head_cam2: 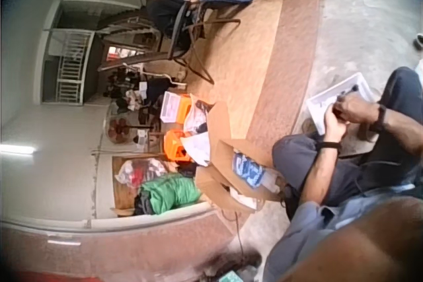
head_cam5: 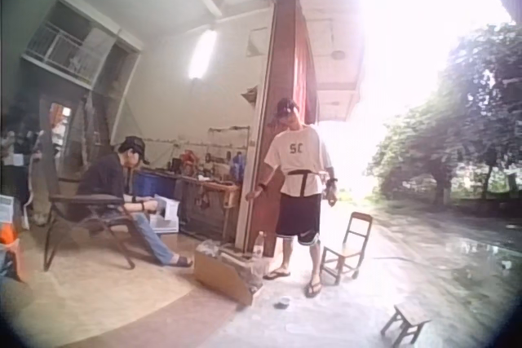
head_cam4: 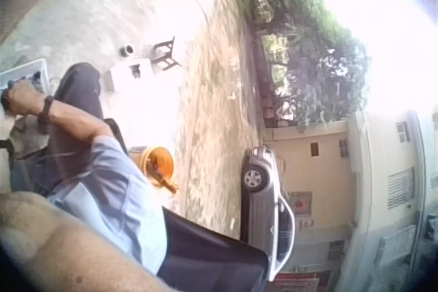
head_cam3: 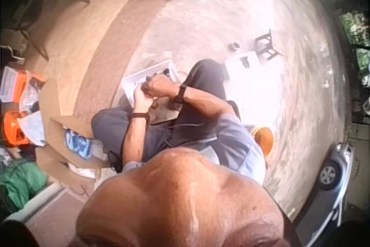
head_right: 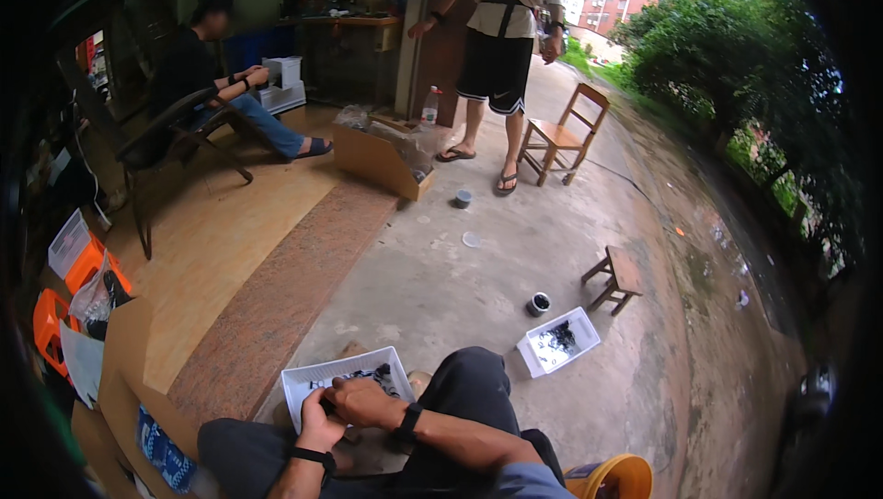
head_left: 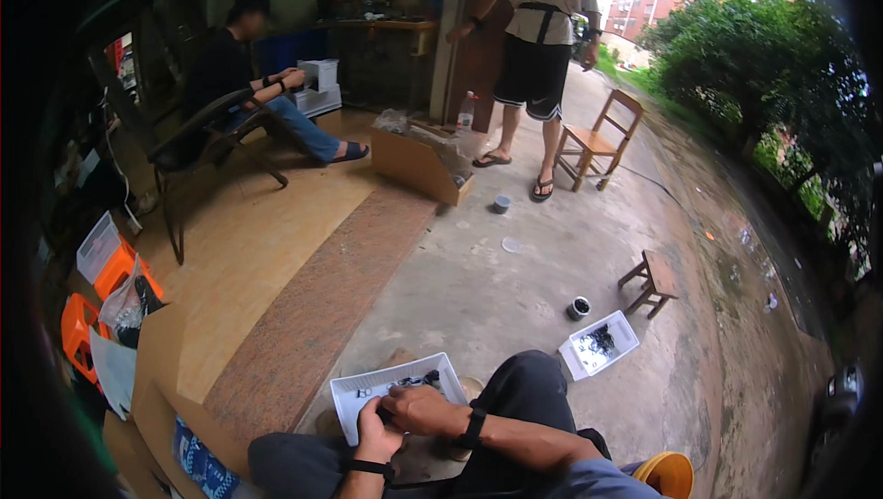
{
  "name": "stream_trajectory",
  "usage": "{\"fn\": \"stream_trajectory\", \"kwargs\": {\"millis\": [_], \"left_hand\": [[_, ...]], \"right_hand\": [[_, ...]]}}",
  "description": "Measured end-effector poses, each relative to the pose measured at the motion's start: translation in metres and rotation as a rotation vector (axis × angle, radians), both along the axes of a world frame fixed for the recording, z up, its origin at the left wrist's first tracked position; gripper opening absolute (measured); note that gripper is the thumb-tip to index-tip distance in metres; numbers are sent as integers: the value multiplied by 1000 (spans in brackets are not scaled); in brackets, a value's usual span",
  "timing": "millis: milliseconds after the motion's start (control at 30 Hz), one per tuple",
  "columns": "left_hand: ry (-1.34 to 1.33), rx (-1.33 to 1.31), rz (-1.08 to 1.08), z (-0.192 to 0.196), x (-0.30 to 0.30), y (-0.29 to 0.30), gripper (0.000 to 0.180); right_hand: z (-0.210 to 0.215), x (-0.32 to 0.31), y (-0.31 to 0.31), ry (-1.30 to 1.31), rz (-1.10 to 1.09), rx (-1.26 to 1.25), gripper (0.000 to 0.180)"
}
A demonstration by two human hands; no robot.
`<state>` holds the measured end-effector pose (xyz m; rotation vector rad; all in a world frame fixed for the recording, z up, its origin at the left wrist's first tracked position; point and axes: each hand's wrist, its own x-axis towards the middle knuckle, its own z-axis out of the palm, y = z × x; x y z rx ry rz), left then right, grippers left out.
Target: Sorting and inspecting small black plastic or rubber parts from one container to another.
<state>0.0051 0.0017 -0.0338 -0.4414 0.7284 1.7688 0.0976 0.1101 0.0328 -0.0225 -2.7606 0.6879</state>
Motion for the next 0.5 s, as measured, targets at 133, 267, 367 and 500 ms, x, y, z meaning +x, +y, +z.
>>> {"fn": "stream_trajectory", "kwargs": {"millis": [133, 267, 367, 500], "left_hand": [[4, 20, -26, 0, 0, 0, 29], [24, 58, -17, -2, 1, 0, 30], [14, 46, -21, -5, -1, 0, 30], [20, 71, -15, -4, -1, -2, 30]], "right_hand": [[-11, -3, 1, 1, 15, 145, 11], [-10, -1, 4, 62, 56, 129, 16], [-4, 1, 0, 5, 46, 134, 17], [2, 1, 1, 32, 31, 88, 14]]}}
